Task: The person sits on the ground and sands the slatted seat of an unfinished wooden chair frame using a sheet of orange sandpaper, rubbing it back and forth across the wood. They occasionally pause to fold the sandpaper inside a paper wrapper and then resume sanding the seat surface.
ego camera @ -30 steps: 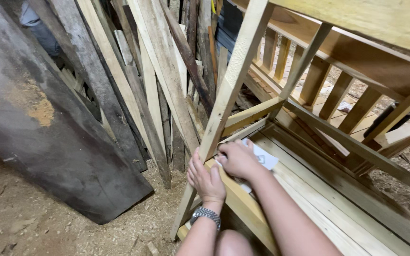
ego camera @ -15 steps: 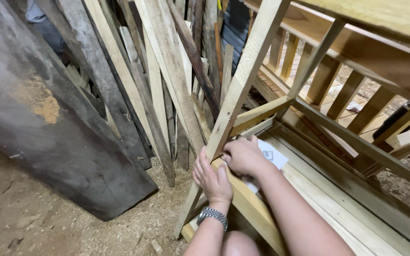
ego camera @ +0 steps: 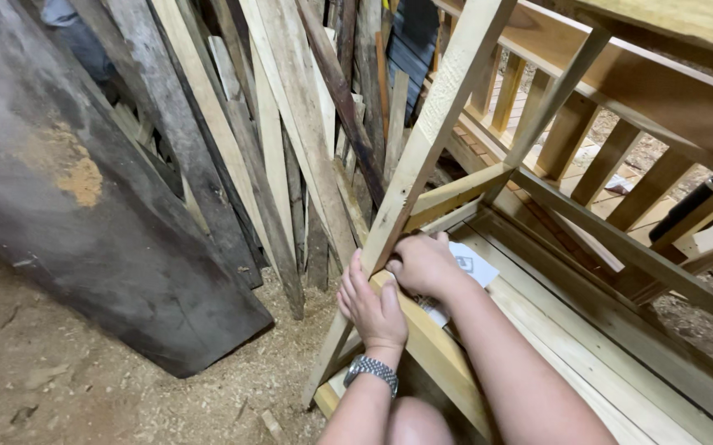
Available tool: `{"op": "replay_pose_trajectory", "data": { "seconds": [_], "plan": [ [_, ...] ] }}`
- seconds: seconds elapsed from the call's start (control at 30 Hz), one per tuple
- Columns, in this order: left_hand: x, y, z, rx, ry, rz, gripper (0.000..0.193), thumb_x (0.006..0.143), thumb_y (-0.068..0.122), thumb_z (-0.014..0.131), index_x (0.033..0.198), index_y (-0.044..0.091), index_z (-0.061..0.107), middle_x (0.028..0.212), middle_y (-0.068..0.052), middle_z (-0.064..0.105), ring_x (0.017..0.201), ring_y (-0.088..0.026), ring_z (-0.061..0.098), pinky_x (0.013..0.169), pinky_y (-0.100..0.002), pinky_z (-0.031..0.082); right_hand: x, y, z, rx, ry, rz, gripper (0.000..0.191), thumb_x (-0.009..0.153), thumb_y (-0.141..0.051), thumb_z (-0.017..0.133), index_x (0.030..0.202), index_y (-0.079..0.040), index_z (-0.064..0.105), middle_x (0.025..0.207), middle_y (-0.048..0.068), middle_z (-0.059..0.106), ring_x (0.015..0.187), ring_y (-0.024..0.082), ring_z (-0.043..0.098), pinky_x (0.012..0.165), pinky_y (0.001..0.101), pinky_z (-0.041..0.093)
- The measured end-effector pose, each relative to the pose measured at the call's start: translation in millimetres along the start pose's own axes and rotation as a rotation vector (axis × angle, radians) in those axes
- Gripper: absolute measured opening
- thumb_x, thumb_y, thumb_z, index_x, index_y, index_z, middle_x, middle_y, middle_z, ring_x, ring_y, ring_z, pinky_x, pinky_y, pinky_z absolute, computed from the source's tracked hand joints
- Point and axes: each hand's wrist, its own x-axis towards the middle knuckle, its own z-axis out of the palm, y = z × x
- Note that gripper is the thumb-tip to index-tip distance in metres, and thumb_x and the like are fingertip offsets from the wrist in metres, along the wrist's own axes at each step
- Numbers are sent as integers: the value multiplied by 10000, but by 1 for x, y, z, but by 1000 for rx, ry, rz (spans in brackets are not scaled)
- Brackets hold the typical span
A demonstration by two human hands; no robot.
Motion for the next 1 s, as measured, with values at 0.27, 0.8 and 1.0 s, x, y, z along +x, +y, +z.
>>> {"op": "replay_pose_trajectory", "data": {
  "seconds": [0.27,0.8,1.0],
  "plan": [
    [0,2,-1,-15,-2,-20,727,828,288,602,1509,122,411,1476,-152,492,1411,-345,400,1204,-539,128,4,11,-14,-153,-149,-52,300,862,-380,654,1075,-199,764,1066,93,755,1111,282,651,1066,530,336],
    [-2,-4,3,11,7,9,717,838,289,580,1510,106,411,1468,-163,500,1405,-354,404,1208,-530,152,-90,55,62,653,468,409,493,686,-385,861,1022,-26,820,1068,173,762,953,283,744,855,386,562],
    [0,-3,3,7,21,10,719,819,299,583,1494,107,424,1445,-157,509,1396,-355,405,1201,-516,156,-38,32,61,1221,474,288,358,671,-87,854,1005,-4,756,944,99,810,811,168,757,729,321,602]
  ]
}}
